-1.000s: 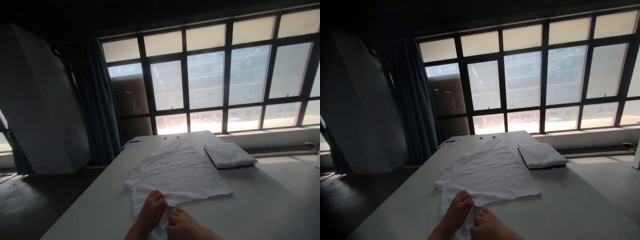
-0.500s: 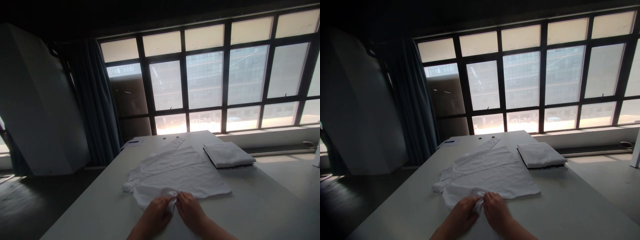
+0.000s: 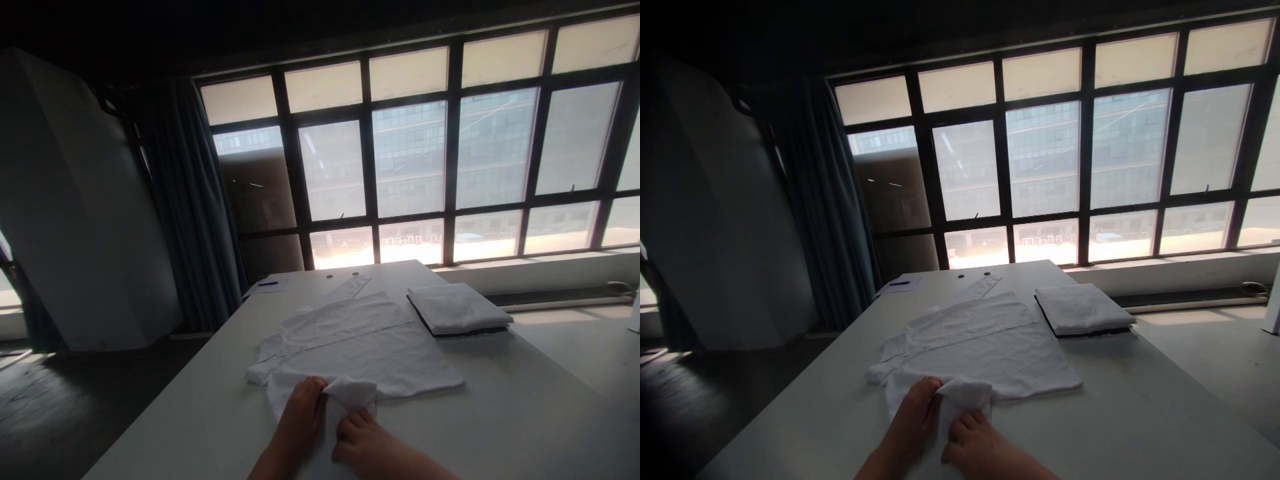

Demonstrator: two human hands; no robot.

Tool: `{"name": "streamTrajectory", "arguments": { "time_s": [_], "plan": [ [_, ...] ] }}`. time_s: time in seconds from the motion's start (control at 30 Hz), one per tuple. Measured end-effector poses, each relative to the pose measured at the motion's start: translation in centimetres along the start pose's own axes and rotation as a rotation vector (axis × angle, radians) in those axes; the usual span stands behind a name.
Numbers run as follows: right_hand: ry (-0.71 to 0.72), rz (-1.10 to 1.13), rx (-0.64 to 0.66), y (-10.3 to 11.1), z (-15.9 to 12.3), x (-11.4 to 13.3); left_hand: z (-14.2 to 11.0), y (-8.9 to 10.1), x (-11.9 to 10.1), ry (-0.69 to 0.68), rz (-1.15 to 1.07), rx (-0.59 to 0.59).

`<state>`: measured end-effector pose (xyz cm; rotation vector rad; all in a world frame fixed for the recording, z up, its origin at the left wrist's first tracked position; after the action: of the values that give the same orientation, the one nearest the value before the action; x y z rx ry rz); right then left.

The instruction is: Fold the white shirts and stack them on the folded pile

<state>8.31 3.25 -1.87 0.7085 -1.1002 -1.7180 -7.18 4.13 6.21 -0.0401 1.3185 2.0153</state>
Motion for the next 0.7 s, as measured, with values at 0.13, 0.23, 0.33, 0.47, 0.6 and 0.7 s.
{"name": "streamTrajectory", "arguments": {
  "time_s": [0.13, 0.23, 0.33, 0.47, 0.6, 0.7],
  "plan": [
    [0.062, -0.014, -0.059, -0.1, 0.7, 0.8, -0.1, -0.7, 0.2, 0.023, -0.075, 0.082],
    [0.002, 0.067, -0.207, 2.6, 0.9, 1.2, -0.2, -1.5, 1.3, 0.02, -0.091, 0.113],
    [-0.175, 0.192, -0.407, 6.5, 0.1, -0.1, -0.3, -2.0, 2.5, 0.051, -0.138, 0.129],
    [-0.436, 0.184, -0.695, 9.4, -2.4, -5.1, -0.2, -1.3, 2.4, 0.064, -0.119, 0.104],
    [-0.695, 0.03, -0.569, 8.6, -3.7, -9.4, -0.1, -0.4, 1.2, 0.016, -0.035, 0.13],
    [-0.762, 0.015, -0.257, 7.0, -3.3, -9.4, -0.4, -0.5, 0.8, -0.026, 0.023, 0.232]
  ]
}}
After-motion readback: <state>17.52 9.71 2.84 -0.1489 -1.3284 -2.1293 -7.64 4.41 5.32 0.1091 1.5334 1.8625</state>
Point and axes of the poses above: each hand's wrist, its own z-axis towards the middle knuckle, its own y-axis out of the back of the hand, x = y × z, the point moved 5 cm from there along z, towards the middle knuckle, and after that the axes turned 1 degree about -z, right-handed, at the moved point
